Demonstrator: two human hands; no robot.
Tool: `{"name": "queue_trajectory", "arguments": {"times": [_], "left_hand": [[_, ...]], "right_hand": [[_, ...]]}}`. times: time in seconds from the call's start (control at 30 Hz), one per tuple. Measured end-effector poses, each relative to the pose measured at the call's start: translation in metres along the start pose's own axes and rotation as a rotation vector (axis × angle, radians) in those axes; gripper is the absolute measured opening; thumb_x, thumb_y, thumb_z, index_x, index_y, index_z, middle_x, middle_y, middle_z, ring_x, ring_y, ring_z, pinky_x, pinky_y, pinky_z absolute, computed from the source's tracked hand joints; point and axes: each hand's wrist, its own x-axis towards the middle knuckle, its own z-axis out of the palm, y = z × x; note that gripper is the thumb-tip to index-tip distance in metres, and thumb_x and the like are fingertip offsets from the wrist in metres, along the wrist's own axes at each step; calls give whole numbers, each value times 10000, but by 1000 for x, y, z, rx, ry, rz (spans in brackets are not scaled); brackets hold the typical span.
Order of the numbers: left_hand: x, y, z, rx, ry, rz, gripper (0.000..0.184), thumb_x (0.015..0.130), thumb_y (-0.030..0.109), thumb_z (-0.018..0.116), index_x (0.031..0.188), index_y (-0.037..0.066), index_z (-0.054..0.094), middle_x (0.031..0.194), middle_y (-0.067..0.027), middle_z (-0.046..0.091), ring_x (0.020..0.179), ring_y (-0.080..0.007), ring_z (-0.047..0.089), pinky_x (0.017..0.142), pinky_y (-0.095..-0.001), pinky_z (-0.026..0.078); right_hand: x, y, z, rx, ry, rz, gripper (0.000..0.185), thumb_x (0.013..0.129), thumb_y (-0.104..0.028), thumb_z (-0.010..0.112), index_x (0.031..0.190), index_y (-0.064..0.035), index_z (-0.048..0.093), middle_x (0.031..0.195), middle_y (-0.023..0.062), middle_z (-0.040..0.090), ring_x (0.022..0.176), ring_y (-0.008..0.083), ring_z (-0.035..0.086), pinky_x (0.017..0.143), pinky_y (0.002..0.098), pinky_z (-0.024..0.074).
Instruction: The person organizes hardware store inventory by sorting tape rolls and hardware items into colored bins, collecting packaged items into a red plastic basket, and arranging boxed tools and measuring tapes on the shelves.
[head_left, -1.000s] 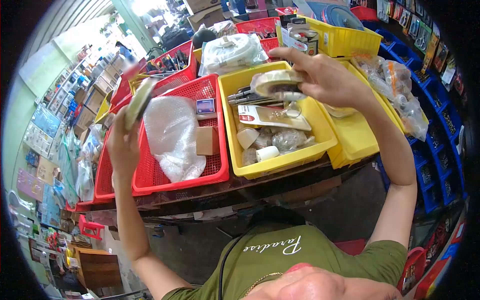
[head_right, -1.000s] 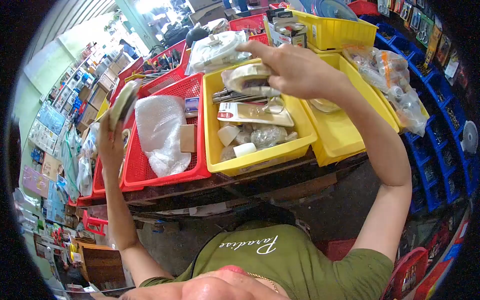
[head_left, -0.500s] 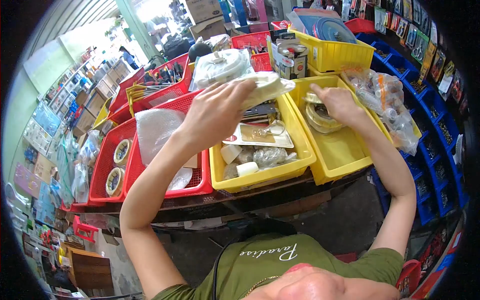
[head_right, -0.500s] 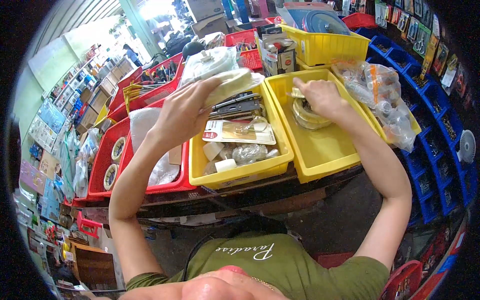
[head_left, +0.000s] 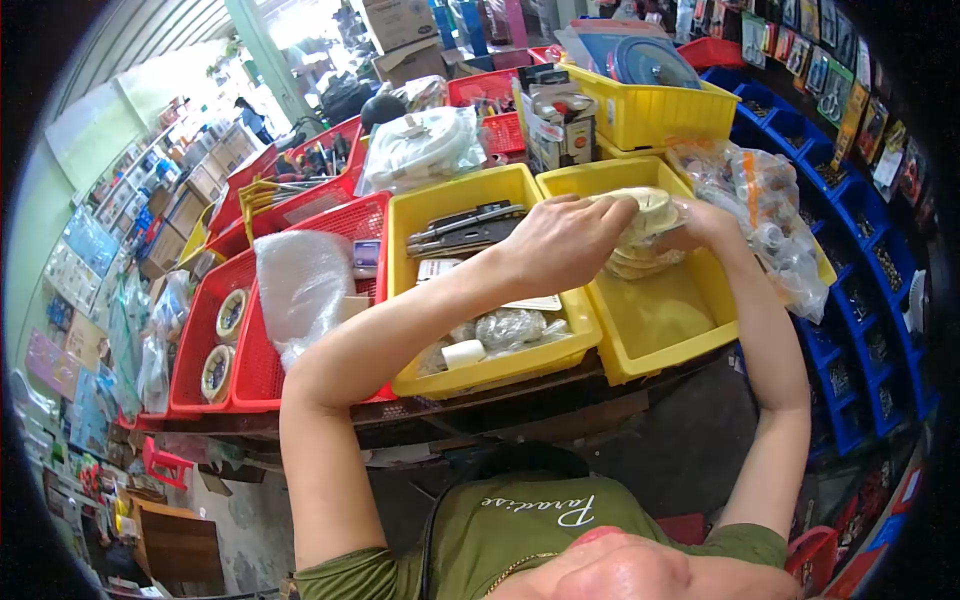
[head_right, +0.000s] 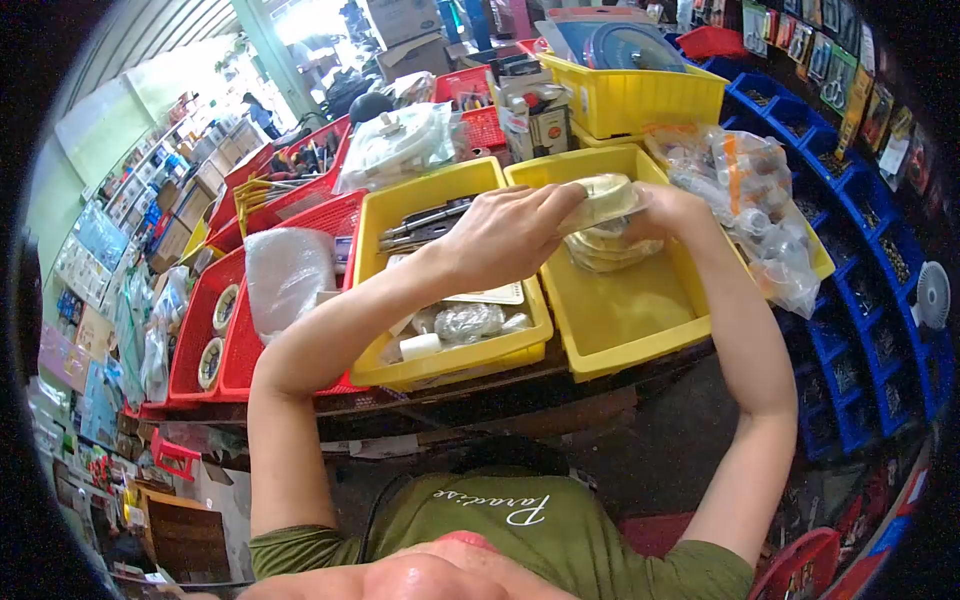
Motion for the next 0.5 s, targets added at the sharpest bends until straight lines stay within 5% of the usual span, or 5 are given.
{"name": "queue_trajectory", "arguments": {"times": [0.1,0.17,0.23,0.33,0.5], "left_hand": [[3,-6,3,60,161,74,367,787,53,561,1131,22,438,991,-172,613,908,-349,611,762,-444,488],[9,-11,0,15,110,9,394,797,65,557,1165,30,421,985,-184,611,870,-363,611,730,-453,485],[12,-12,-5,-47,71,-164,389,807,73,551,1170,42,416,982,-194,608,846,-374,610,717,-458,483],[16,-20,2,-32,87,-148,348,819,76,539,1146,49,424,976,-193,609,853,-371,614,698,-460,483],[34,-25,32,80,30,-53,283,842,99,519,1105,42,433,947,-162,622,868,-349,632,711,-450,501]], "right_hand": [[-4,-28,-21,-251,19,381,607,630,-161,792,1183,-121,544,1169,127,583,1077,248,550,903,333,443],[-12,-23,-24,-354,167,295,517,648,-121,758,1134,-90,584,1082,141,625,1020,299,584,875,354,462],[-19,-33,-28,-32,601,-145,432,686,-108,722,1096,-58,596,1061,138,628,983,308,594,850,369,472],[-19,-57,-26,169,581,-332,398,689,-80,701,1069,-24,600,1027,154,625,968,315,593,840,369,473],[-22,-43,-30,-67,470,-215,455,615,-35,750,1047,-6,608,1000,147,619,976,307,578,852,359,455]]}}
